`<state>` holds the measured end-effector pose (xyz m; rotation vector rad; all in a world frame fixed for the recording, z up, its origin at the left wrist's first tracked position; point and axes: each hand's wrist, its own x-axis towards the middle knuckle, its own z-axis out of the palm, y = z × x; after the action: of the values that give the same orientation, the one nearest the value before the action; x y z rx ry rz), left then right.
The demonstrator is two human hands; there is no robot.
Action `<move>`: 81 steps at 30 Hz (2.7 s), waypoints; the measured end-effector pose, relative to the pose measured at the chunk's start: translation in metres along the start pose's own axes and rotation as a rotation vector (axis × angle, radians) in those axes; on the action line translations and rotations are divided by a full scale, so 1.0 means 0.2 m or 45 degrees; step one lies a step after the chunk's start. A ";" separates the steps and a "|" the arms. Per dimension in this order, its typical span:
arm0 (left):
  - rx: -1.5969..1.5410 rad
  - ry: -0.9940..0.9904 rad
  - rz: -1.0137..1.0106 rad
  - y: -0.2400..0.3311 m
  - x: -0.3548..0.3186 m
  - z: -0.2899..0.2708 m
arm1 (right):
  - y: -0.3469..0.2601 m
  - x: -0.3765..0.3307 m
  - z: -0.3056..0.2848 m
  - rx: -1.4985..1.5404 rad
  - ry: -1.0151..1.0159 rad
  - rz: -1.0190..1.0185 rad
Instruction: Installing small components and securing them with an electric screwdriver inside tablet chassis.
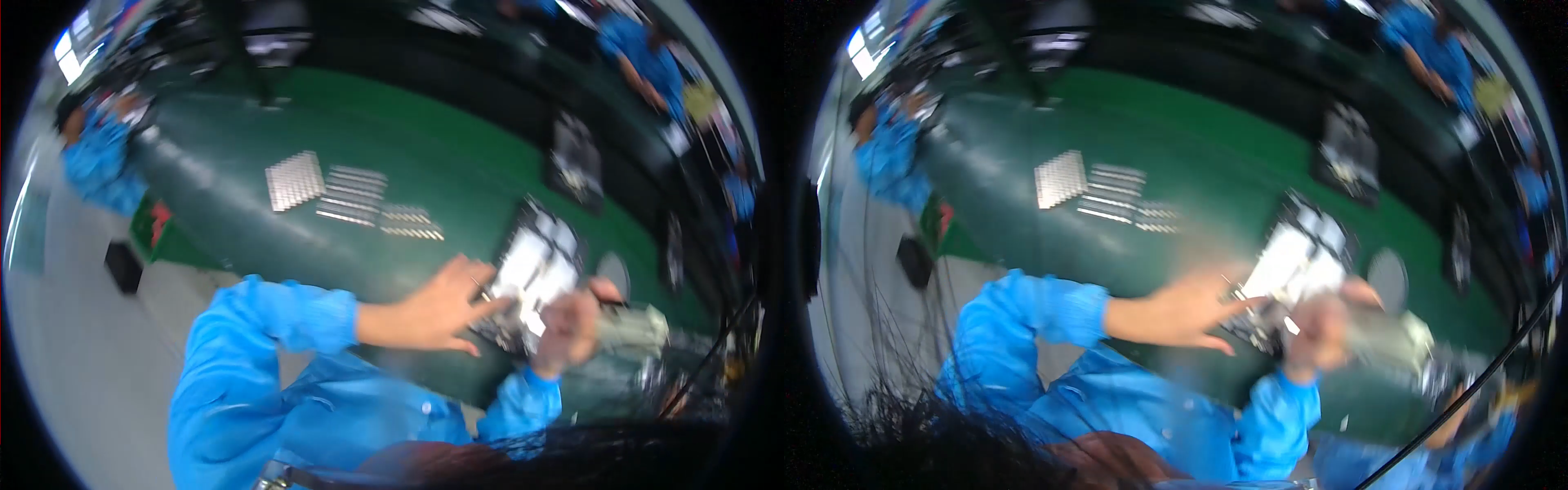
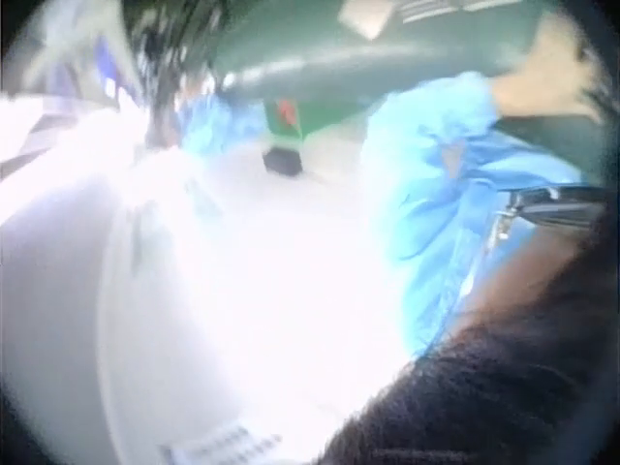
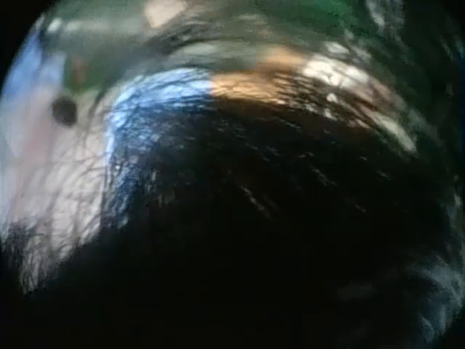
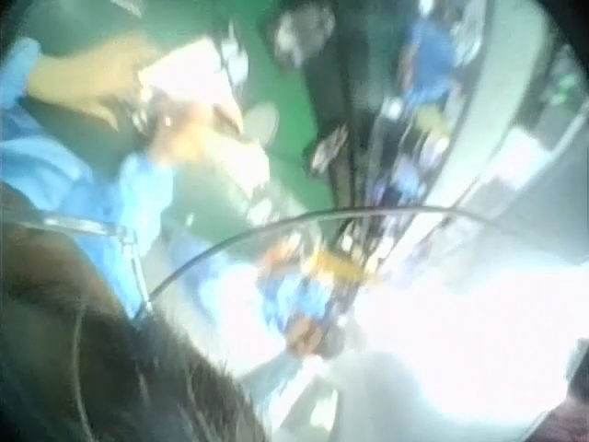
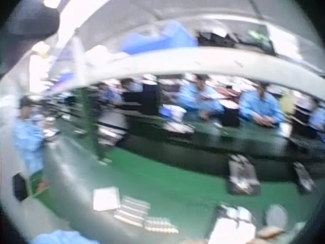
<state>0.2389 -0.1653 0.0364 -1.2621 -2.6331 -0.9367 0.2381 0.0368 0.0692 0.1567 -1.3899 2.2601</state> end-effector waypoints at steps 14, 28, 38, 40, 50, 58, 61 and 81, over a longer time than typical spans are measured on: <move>-2.182 0.073 -0.805 -0.03 0.00 -0.16 | -0.30 0.13 -0.33 -0.026 0.309 -0.324; -1.383 0.666 -0.975 -1.40 0.44 -0.46 | -0.24 0.09 -0.34 -0.201 0.320 -0.278; 0.267 0.425 -0.280 -0.76 1.07 0.16 | -0.28 0.15 -0.49 -0.009 0.146 -0.277; 0.441 0.393 -0.333 -0.84 1.12 0.22 | -0.27 0.14 -0.52 -0.024 0.147 -0.299; -2.575 -0.189 -0.090 -1.01 1.15 0.20 | -0.19 0.10 -0.59 -0.149 0.158 -0.157; -1.625 0.309 -0.844 -0.11 0.60 0.05 | -0.26 0.09 -0.62 -0.246 0.162 -0.090; -1.649 0.224 -0.962 0.09 0.43 0.02 | -0.28 0.08 -0.63 -0.222 0.138 -0.057; -0.625 -0.031 -0.659 0.16 0.10 -0.07 | -0.19 0.06 -0.63 -0.234 0.129 -0.005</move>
<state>0.2460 -0.1450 0.0696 -0.6296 -2.9112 -1.7308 0.2636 0.1643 0.0444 -0.0151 -1.5317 2.0925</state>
